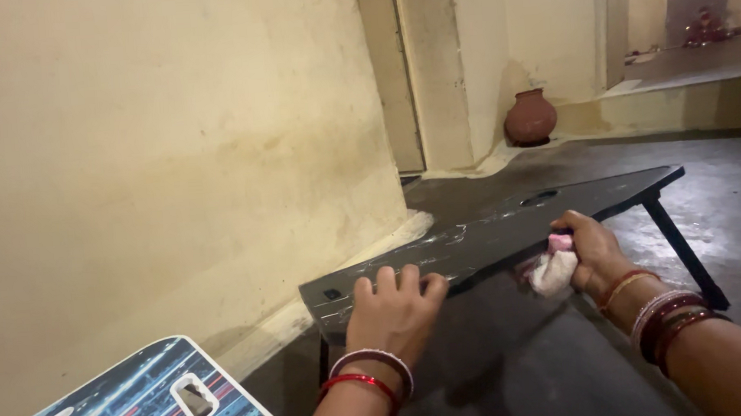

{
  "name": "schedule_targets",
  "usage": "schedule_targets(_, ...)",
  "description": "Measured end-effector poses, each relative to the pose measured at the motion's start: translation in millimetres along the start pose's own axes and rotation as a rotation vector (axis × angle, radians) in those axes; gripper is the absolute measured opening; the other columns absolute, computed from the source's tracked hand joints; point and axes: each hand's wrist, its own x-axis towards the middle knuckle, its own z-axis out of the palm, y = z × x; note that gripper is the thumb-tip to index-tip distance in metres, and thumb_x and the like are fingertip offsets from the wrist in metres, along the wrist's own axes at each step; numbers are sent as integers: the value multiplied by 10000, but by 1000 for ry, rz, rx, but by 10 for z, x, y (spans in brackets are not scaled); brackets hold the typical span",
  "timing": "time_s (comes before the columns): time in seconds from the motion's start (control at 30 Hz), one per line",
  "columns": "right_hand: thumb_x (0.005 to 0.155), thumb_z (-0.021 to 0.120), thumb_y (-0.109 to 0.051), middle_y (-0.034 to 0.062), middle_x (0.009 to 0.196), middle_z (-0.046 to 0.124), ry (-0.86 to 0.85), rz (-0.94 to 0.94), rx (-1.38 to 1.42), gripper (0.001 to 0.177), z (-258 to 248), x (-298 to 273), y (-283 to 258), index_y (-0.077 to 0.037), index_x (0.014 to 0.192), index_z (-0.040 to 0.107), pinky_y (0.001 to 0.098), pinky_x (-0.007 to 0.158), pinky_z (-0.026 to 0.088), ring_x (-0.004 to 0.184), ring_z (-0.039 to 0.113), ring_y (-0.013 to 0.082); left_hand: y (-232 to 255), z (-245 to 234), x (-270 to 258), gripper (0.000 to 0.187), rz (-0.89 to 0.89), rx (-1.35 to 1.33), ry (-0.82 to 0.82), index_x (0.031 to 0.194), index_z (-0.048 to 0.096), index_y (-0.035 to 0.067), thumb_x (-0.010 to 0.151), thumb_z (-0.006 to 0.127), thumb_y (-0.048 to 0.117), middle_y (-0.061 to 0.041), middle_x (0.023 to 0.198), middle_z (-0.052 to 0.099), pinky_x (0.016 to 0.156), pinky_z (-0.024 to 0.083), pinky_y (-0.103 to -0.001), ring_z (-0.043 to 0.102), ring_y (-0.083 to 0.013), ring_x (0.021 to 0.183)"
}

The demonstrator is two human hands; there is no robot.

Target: The person unfolds a black folding table by extending its legs and then wipes the tabletop with a cloth. The person also wipes a nearby wall and a second table with a racing car design.

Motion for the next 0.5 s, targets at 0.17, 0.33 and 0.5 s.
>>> schedule_targets(0.17,933,586,-108,49,822,574,-68,20,-11,60,-79,107,14,-56,949,560,365,656,575,665,582,182,132,24,-5,208,7,28,1,1064,630,172,857,617,175,-47,915,636,675,460,-407,596,-234,808)
schedule_targets(0.33,937,565,-104,73,875,589,-5,-13,-49,83,-111,146,24,-32,977,572,388,673,579,708,605,207,211,40,13,151,-3,46,58,1027,635,156,877,624,178,-51,876,628,654,450,-388,590,-239,793)
schedule_targets(0.5,949,587,-86,57,870,569,82,-70,-85,84,-42,62,41,-42,1019,574,386,638,550,699,577,189,247,92,13,143,4,93,95,999,639,155,862,618,189,-41,854,617,645,444,-367,585,-221,773)
